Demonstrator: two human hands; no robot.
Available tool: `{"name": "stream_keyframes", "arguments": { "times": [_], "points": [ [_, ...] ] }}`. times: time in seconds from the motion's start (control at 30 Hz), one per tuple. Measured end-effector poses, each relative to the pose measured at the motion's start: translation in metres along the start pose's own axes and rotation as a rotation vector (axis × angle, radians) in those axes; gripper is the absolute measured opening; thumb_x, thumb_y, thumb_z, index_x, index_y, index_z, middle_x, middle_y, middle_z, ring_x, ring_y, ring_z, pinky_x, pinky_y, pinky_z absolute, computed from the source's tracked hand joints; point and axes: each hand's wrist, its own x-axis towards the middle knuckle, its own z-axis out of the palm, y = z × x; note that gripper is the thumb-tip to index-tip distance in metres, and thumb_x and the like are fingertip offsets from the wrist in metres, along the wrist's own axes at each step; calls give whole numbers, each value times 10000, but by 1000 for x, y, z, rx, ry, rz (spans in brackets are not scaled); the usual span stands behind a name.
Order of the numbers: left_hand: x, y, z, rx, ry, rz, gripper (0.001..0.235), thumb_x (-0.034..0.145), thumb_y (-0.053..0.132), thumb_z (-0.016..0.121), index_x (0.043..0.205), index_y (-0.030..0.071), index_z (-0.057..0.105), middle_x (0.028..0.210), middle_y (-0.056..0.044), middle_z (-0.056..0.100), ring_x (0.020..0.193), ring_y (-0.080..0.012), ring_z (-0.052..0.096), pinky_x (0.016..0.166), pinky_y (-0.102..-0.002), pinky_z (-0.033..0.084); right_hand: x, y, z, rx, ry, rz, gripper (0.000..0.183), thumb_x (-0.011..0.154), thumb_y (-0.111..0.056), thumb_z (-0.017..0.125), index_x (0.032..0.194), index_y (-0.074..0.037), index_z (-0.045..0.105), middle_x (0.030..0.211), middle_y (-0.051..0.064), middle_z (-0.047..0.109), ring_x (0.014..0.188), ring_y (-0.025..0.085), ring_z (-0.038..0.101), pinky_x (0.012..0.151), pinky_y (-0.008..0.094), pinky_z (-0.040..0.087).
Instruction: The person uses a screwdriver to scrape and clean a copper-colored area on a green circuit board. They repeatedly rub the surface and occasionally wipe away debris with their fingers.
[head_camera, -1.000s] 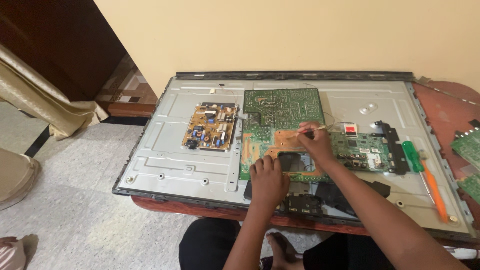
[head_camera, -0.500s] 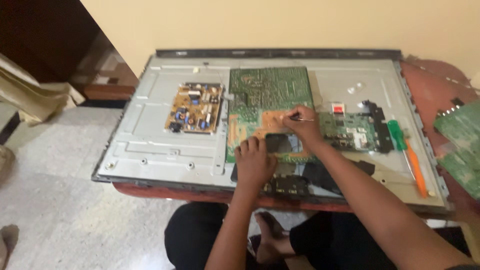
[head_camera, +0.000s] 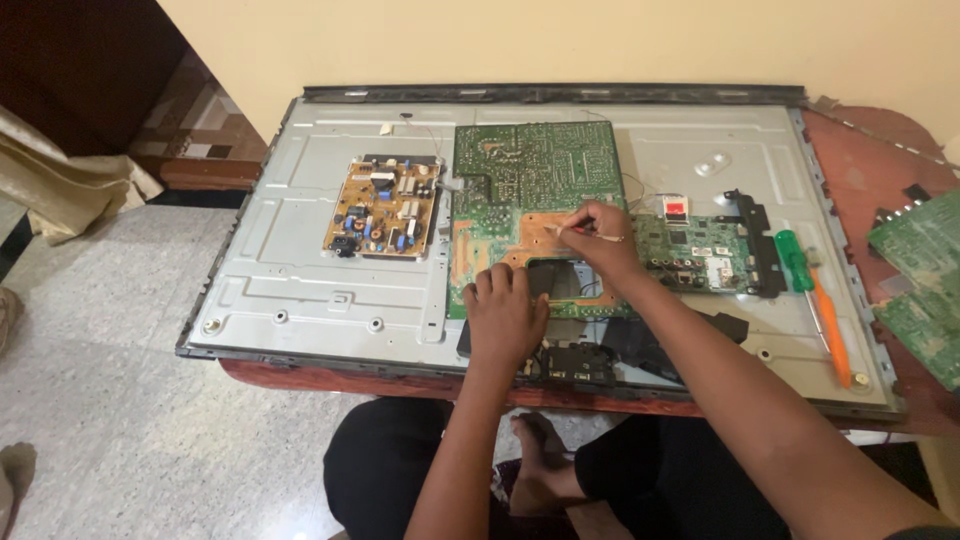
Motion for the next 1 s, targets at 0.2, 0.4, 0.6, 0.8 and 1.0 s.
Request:
{"name": "stream_keyframes", "arguments": {
  "times": [0.2,0.4,0.6,0.8,1.0],
  "points": [
    [3,-9,5,79,29,63,646,933,457,542,1418,30,520,1518,-226,441,1458,-442,331,1169,-645,198,2,2,1,-52,1,-164,106,816,-62,769,848,-17,678,816,17,688,747,68,641,669,244,529],
    [9,-8,12,13,-72,1,688,977,525,479,1474,49,471,1583,-217,380,1487,-409,291,1193,-639,155,1,-5,0,-96,0,-126,124,795,-78,793,804,-14,688,777,31,685,712,72,625,640,248,509],
    [6,-8,14,-7,-85,-27,699,967,528,498,1478,52,478,1573,-207,412,1484,-383,330,1200,-622,164,-5,-7,1,-40,-14,-120,134,808,-75,797,811,-7,681,794,31,681,731,63,631,650,239,519],
    [7,-8,14,-10,-73,-30,703,951,528,519,1469,54,486,1559,-197,428,1476,-376,347,1201,-615,171,-1,-6,1,-87,-3,-112,131,777,-69,813,805,-6,702,793,39,697,725,73,631,651,237,519],
    [7,-9,15,-4,-67,-27,703,948,522,528,1470,53,489,1557,-200,430,1469,-379,353,1193,-614,183,-3,-5,1,-27,-21,-153,111,788,-64,792,815,-14,697,825,33,702,750,68,646,681,228,531]
  ]
}}
